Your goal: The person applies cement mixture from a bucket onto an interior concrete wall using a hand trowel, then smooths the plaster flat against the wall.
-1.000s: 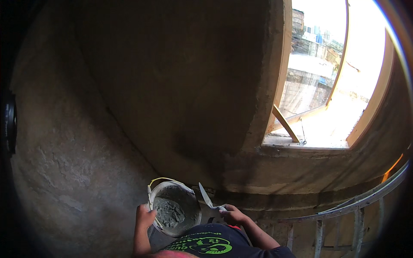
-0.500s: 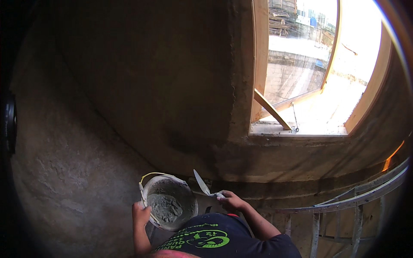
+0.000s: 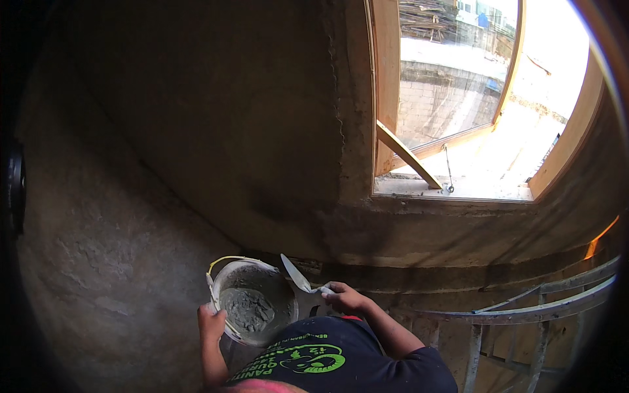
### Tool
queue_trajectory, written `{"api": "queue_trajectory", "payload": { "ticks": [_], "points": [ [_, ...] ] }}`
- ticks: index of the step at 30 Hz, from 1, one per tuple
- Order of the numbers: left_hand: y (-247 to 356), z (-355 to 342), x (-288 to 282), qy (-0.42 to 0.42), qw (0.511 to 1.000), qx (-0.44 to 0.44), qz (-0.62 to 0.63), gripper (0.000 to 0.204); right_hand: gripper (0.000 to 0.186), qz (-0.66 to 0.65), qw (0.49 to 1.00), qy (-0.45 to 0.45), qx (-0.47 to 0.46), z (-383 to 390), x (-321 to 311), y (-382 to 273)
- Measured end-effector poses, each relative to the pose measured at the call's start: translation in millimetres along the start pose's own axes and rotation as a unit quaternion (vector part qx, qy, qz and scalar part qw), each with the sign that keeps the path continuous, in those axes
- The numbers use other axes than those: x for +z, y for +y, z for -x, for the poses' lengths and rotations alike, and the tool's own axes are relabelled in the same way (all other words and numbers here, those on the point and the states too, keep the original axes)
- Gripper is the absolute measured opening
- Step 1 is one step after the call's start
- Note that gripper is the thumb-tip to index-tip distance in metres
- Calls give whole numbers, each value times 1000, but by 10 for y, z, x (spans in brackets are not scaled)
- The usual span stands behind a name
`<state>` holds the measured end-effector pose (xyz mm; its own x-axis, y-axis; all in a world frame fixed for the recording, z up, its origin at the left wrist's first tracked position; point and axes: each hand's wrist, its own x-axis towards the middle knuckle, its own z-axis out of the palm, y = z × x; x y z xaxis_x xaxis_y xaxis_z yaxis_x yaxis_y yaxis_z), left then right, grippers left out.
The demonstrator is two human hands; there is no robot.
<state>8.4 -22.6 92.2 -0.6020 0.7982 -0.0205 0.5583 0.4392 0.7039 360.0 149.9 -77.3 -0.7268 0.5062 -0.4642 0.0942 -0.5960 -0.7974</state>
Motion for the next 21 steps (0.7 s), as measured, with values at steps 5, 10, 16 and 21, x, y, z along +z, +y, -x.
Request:
{"api": "queue_trajectory", "payload": {
  "ticks": [5, 10, 16, 21],
  "points": [
    [40, 36, -13, 11, 1000, 18, 6, 21, 20, -49, 999, -22, 9, 27, -78, 29],
    [165, 76, -78, 24, 1000, 7, 8, 20, 15, -2, 1000, 27, 2, 318, 185, -334],
    [111, 110, -94, 54, 998, 2, 33, 20, 14, -6, 999, 36, -7, 330, 240, -186],
    [20, 77, -130, 38, 999, 14, 23, 20, 15, -35, 999, 26, 28, 414, 299, -263]
  ]
}}
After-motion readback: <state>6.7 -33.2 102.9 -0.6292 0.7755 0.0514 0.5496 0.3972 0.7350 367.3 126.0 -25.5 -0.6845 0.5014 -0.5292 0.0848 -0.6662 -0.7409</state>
